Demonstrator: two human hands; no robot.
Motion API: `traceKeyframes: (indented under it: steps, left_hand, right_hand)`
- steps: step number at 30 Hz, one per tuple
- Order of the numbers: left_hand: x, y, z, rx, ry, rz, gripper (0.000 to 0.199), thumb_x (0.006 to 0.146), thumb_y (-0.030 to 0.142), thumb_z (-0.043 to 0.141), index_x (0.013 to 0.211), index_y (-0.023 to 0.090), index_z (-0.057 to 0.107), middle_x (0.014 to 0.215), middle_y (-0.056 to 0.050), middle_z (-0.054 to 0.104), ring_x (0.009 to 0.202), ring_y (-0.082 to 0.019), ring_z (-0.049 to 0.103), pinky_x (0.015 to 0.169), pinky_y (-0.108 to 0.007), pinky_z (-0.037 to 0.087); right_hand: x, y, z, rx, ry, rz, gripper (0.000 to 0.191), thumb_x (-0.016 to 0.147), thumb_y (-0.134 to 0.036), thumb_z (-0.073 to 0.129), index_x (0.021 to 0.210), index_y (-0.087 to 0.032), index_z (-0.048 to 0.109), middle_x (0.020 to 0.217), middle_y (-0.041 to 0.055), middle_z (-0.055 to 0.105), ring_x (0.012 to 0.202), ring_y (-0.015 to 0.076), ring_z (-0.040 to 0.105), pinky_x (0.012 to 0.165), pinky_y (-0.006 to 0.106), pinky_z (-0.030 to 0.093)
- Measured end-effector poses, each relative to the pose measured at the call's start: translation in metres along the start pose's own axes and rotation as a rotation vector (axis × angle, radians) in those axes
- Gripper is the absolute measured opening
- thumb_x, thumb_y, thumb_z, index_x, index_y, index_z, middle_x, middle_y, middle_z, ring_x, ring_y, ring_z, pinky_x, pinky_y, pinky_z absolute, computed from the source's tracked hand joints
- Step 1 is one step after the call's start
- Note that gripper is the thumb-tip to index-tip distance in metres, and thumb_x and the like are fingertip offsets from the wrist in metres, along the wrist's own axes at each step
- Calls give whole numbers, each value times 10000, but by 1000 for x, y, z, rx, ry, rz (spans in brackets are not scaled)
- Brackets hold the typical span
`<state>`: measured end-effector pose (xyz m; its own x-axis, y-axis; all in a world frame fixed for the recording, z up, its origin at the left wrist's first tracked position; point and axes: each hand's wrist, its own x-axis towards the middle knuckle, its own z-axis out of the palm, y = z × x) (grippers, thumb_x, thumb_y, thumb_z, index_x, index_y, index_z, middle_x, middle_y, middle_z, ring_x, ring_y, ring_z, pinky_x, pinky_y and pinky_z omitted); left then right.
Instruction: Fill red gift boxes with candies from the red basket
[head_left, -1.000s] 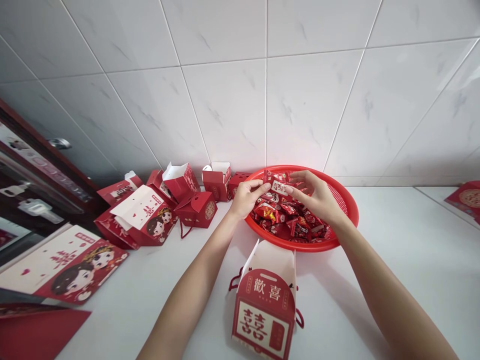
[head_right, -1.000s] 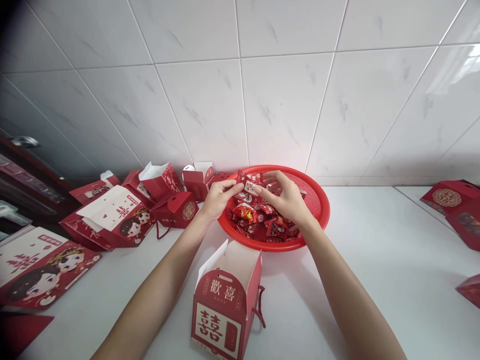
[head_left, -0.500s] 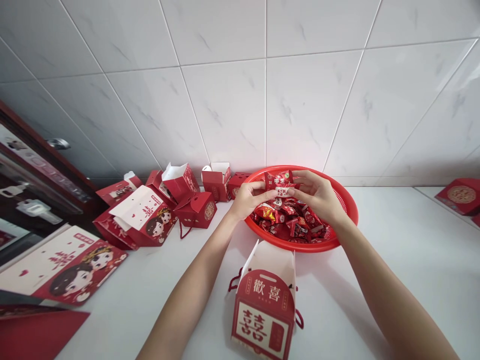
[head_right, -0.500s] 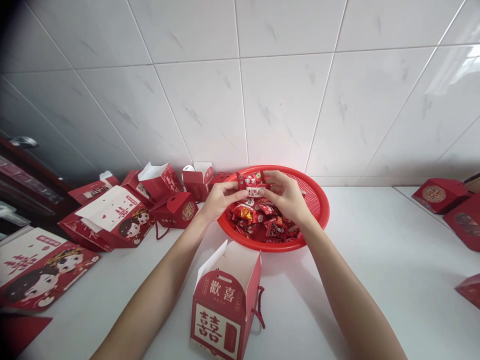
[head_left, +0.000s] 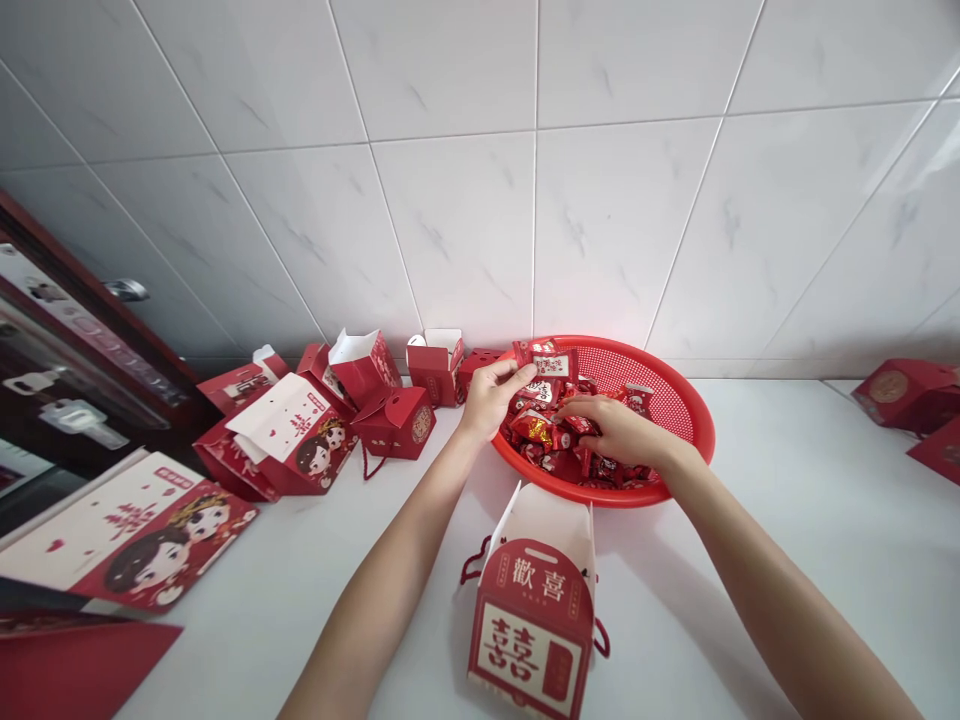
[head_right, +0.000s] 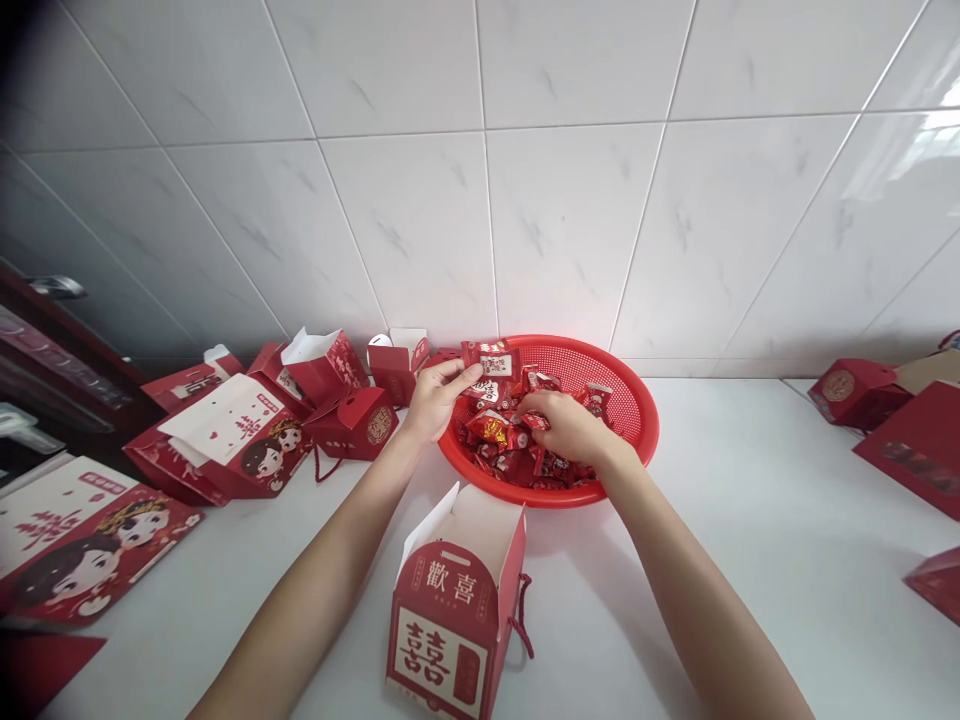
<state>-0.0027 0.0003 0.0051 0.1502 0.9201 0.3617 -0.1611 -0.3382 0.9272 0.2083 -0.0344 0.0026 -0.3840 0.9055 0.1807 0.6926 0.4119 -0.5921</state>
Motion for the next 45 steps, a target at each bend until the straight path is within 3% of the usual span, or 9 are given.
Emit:
traceKeyframes:
  steps: [4,7,13,17,25,30,35,40,45]
  left_hand:
    - [1,-1,-1,34,9,23,457,667,582,853,638,172,654,642,22,585,647,-130,494,636,-261,437]
    - [2,-3,-2,47,-2,37,466,674,565,851,605,175,606,626,30,535,641,-122,454,619,-253,406]
    - [3,-8,-3,74,0,43,469,699,527,835,572,176,551,616,37,466,622,-110,396,598,-253,356]
    - [2,-7,-3,55,-12,31,461,691,531,837,575,173,570,611,37,474,622,-111,408,598,-252,360]
    - [0,-2,0,-33,-14,-7,408,652,546,862,662,170,704,667,5,649,651,-144,551,653,-276,470]
    - [1,-3,0,-42,11,-15,398,637,529,876,637,167,712,660,3,666,644,-142,564,643,-270,473]
    - [2,-5,-2,-13,7,-12,395,657,541,866,672,168,735,693,-4,686,677,-153,586,665,-276,485]
    - [2,-4,-2,-9,11,-11,399,635,545,878,667,172,740,713,-7,694,706,-159,592,679,-277,497]
    - [1,-2,0,-5,20,-13,416,612,563,880,657,176,735,696,-4,680,709,-163,579,681,-282,495]
  right_hand:
    - [1,-8,8,-317,-323,16,740,781,-40,620,1481,-280,594,1583,110,522,1433,365,504,1091,484,480]
    - [4,-13,13,-449,-382,49,785,858,-166,669,1602,-219,425,1579,182,504,1415,384,515,1055,475,496]
    - [17,-18,22,-463,-275,25,349,776,-128,790,1123,-147,754,1207,202,725,1182,387,660,941,405,505]
    - [18,-15,16,-361,-161,17,108,780,-108,765,777,-189,694,919,105,768,905,287,719,767,326,487]
    - [5,-6,-3,-20,251,79,193,871,-332,616,757,-234,493,691,-7,654,626,176,613,581,286,443]
    - [-4,-13,-13,534,396,196,268,809,-446,673,798,-251,489,679,-17,656,451,128,508,435,283,416]
    - [-5,-14,-18,789,436,200,349,689,-470,819,793,-221,598,731,19,705,540,139,553,447,267,428]
    - [-6,-8,-20,893,400,119,489,622,-449,938,654,-219,508,580,-54,569,504,100,523,505,250,434]
    - [-6,-9,-19,945,393,40,529,575,-435,979,702,-216,514,651,-53,612,542,110,592,568,263,497]
